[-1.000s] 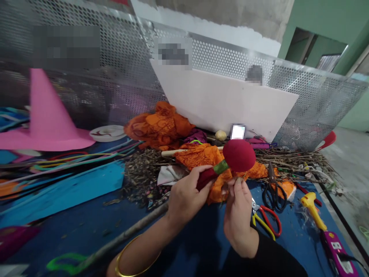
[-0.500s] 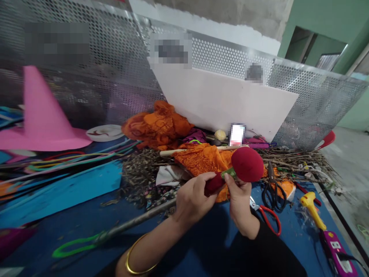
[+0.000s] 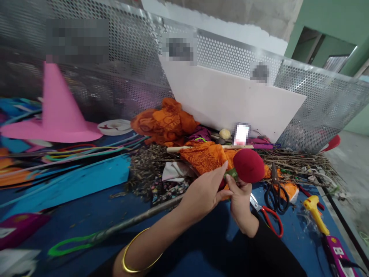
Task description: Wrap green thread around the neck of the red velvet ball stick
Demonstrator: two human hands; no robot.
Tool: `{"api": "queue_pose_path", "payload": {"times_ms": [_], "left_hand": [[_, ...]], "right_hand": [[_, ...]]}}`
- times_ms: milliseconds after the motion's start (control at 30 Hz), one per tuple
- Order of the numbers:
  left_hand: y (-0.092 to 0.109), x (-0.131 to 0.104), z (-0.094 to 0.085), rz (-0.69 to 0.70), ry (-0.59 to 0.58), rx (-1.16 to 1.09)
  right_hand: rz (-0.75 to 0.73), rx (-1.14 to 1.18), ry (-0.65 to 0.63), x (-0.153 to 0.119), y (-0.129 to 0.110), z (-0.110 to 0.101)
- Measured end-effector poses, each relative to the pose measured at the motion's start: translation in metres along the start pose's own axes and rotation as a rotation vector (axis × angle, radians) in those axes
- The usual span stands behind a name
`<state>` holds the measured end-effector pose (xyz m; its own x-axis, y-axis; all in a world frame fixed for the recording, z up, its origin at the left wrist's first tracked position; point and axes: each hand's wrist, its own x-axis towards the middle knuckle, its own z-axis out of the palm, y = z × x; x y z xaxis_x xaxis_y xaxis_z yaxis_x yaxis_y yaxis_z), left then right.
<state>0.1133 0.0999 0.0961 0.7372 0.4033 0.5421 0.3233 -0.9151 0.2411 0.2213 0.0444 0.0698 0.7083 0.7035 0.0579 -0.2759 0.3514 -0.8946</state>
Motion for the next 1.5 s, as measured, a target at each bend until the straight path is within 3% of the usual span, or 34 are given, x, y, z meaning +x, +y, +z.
{"api": "queue_pose_path", "payload": {"times_ms": [100,300,633,833,1000,1200,1500], "left_hand": [[-0.002,0.002,-0.004,-0.148,-0.162,-0.078],[-0.006,0.010,-0.034,-0.356,-0.424,-0.272],[-0.017,0.007,-0.030,-0.385,-0.444,-0.567],[-0.022,0.008,-0.045,-0.393,-0.606,-0.898],[-0.020,0.010,-0.041,-0.369,-0.485,-0.688],[-0.024,0.008,-0.043,-0.289,-0.570,-0.586],[0.001,0.007,-0.032,-0.378,-0.456,-0.155]], "right_hand": [[-0.023,0.021,0.015,0.000,0.003,-0.002],[-0.028,0.014,0.007,0.001,0.013,-0.007],[-0.032,-0.003,0.020,0.001,0.018,-0.008],[-0.084,-0.087,-0.019,0.000,0.019,-0.013],[-0.052,-0.065,-0.026,0.000,0.023,-0.015],[-0.045,-0.043,-0.028,0.000,0.026,-0.013],[-0.059,-0.053,-0.014,0.010,0.016,-0.012]]}}
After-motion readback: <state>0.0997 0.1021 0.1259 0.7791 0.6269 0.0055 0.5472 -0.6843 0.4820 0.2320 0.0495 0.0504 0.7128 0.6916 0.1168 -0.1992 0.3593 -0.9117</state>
